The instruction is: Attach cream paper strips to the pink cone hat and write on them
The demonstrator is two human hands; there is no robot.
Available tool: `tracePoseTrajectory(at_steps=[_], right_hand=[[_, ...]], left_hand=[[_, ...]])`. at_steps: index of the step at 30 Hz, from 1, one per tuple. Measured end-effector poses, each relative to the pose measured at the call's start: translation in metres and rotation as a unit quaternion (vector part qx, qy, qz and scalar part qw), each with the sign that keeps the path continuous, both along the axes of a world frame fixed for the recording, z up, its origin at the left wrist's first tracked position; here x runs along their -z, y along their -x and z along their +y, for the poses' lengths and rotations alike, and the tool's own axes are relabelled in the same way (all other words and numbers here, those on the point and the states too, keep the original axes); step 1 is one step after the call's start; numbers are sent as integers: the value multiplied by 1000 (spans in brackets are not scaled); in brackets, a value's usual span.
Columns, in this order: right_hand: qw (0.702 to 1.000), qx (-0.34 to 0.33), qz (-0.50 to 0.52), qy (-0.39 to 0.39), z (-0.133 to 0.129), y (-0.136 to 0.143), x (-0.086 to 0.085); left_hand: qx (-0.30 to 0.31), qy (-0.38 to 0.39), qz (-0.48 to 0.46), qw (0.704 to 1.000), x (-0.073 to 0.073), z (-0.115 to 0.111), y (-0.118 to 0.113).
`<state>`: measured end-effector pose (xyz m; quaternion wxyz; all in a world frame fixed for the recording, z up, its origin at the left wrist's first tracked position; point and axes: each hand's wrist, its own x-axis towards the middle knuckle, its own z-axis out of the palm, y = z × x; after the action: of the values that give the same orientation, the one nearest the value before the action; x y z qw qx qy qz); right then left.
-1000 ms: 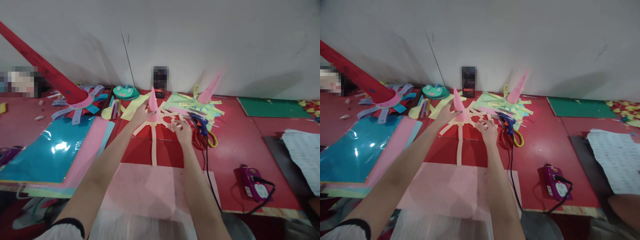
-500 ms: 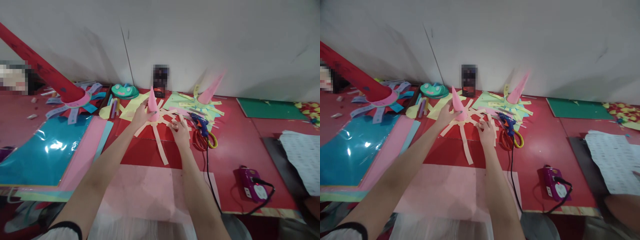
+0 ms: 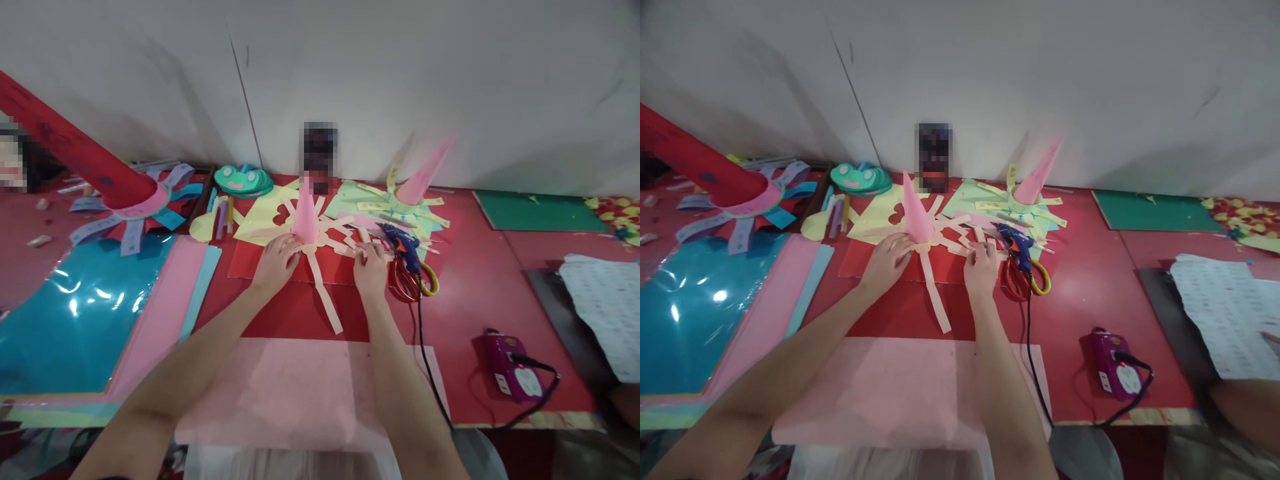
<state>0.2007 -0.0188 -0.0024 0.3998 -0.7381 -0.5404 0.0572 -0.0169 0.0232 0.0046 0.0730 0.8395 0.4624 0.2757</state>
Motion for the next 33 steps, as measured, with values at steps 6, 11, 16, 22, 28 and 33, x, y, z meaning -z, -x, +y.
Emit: tracePoseTrajectory(at_steps=[6,11,16,22,28,33], right_hand=[[999,16,-41,-18,-1,8,1],[999,-4,-44,11,-1,13,4],[999,-27,23,20,-1,12,2],[991,-85,101,3,1,17,-2],[991,-80,104,28,-1,22,-4],[995,-40,91,2,1,20,-2]], left_hand=[[6,17,49,999,-1,-5,-1],[-2,57,47,997,-4,-8,-1],[2,72,52,996,-4,-8,0],[-3,75,57,996,-3,-7,0],[0,72,55,996,-3,-7,-1],[4,72,51,996,-3,-7,0]])
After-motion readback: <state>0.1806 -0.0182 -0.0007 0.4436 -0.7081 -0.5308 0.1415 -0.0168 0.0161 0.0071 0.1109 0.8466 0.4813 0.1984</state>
